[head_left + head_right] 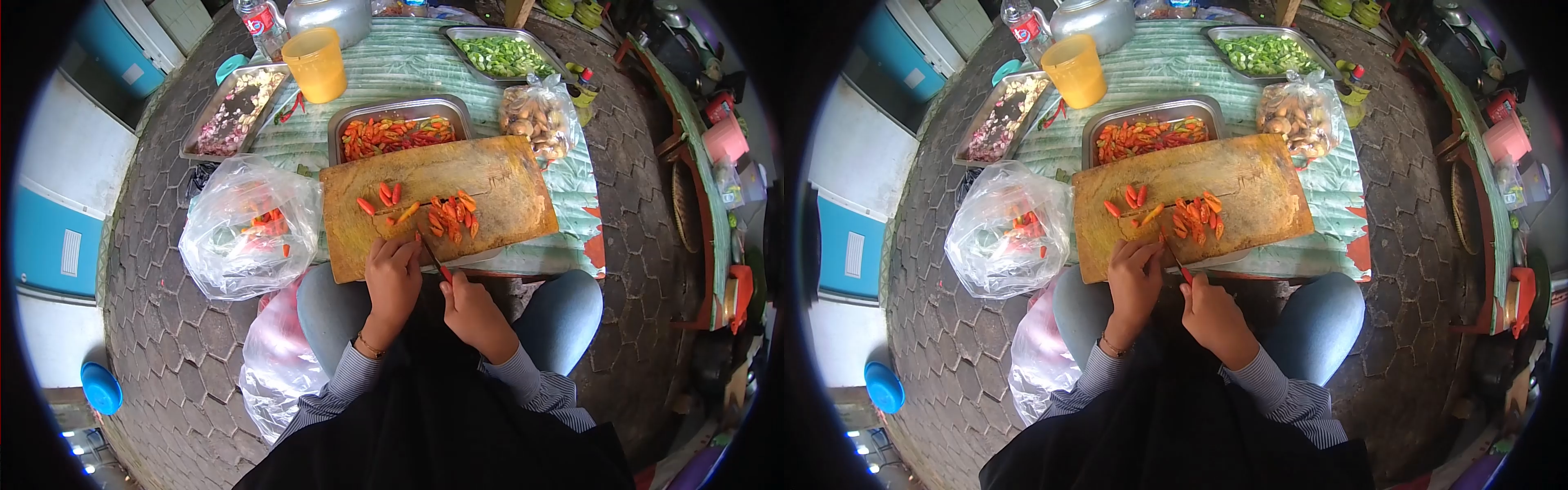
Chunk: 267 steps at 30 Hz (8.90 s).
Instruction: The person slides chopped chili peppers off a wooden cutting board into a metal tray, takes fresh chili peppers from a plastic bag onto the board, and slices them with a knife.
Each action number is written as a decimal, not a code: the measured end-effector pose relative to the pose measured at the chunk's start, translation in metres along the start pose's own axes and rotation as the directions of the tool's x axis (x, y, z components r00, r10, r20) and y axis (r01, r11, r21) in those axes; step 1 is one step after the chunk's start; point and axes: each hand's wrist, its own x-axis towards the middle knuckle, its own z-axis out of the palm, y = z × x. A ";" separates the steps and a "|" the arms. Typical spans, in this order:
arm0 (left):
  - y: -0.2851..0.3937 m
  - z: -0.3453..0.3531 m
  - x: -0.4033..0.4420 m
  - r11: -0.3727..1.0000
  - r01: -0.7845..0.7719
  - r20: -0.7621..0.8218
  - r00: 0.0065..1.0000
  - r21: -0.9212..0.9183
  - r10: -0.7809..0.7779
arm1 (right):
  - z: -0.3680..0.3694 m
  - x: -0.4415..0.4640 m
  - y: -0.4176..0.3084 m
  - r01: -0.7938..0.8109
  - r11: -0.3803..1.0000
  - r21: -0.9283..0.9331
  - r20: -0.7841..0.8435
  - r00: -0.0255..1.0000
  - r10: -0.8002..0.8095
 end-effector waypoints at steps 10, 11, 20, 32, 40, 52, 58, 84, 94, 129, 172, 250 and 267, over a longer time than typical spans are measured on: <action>0.004 -0.001 -0.002 1.000 -0.018 -0.042 0.999 0.000 0.018 | -0.025 -0.034 0.013 -0.005 0.999 -0.051 0.000 1.000 0.005; 0.004 -0.001 -0.002 1.000 0.000 -0.028 1.000 -0.004 0.000 | -0.025 -0.033 0.011 -0.003 0.999 -0.052 0.001 1.000 0.003; 0.003 -0.005 0.001 1.000 0.011 -0.019 1.000 -0.007 -0.011 | -0.017 -0.024 -0.001 0.040 0.984 -0.172 -0.051 0.997 -0.050; 0.005 0.002 -0.001 0.999 0.011 -0.026 1.000 0.037 -0.010 | -0.006 -0.024 -0.001 -0.014 0.993 -0.117 0.032 0.999 0.018; 0.005 0.001 -0.001 0.998 0.029 -0.016 0.999 0.050 -0.029 | -0.020 -0.042 0.013 -0.012 0.999 -0.029 0.051 0.999 0.014; -0.007 -0.018 0.057 0.996 -0.089 0.079 0.993 0.027 0.086 | -0.021 -0.032 0.015 0.102 0.995 0.009 0.053 0.993 -0.102; -0.014 0.013 0.086 0.980 -0.108 0.348 0.936 0.170 0.043 | -0.032 -0.022 0.019 0.046 0.999 0.011 -0.039 0.998 -0.045; 0.004 -0.005 -0.013 0.994 -0.108 -0.082 0.991 -0.003 0.107 | -0.007 -0.015 0.002 0.036 0.990 -0.136 -0.108 0.993 -0.051; 0.001 -0.005 -0.011 0.994 -0.056 -0.027 0.998 -0.097 0.054 | -0.006 0.000 -0.005 0.027 0.989 -0.145 -0.094 0.995 -0.041; -0.003 0.004 -0.011 0.992 -0.008 -0.063 0.998 -0.127 0.000 | 0.005 -0.002 -0.005 -0.014 1.000 0.013 -0.049 0.999 0.015; -0.015 -0.032 0.025 0.965 0.209 -0.100 0.976 0.158 -0.195 | 0.013 0.013 -0.008 0.119 0.993 0.019 -0.025 0.993 -0.119; -0.021 -0.030 0.005 0.987 0.157 -0.008 0.987 -0.042 -0.158 | -0.020 -0.054 0.003 0.023 1.000 0.009 -0.053 0.998 -0.022; -0.047 -0.015 0.078 0.990 0.020 0.124 0.992 0.142 -0.038 | 0.000 -0.018 -0.001 0.082 0.997 -0.018 -0.069 0.994 -0.083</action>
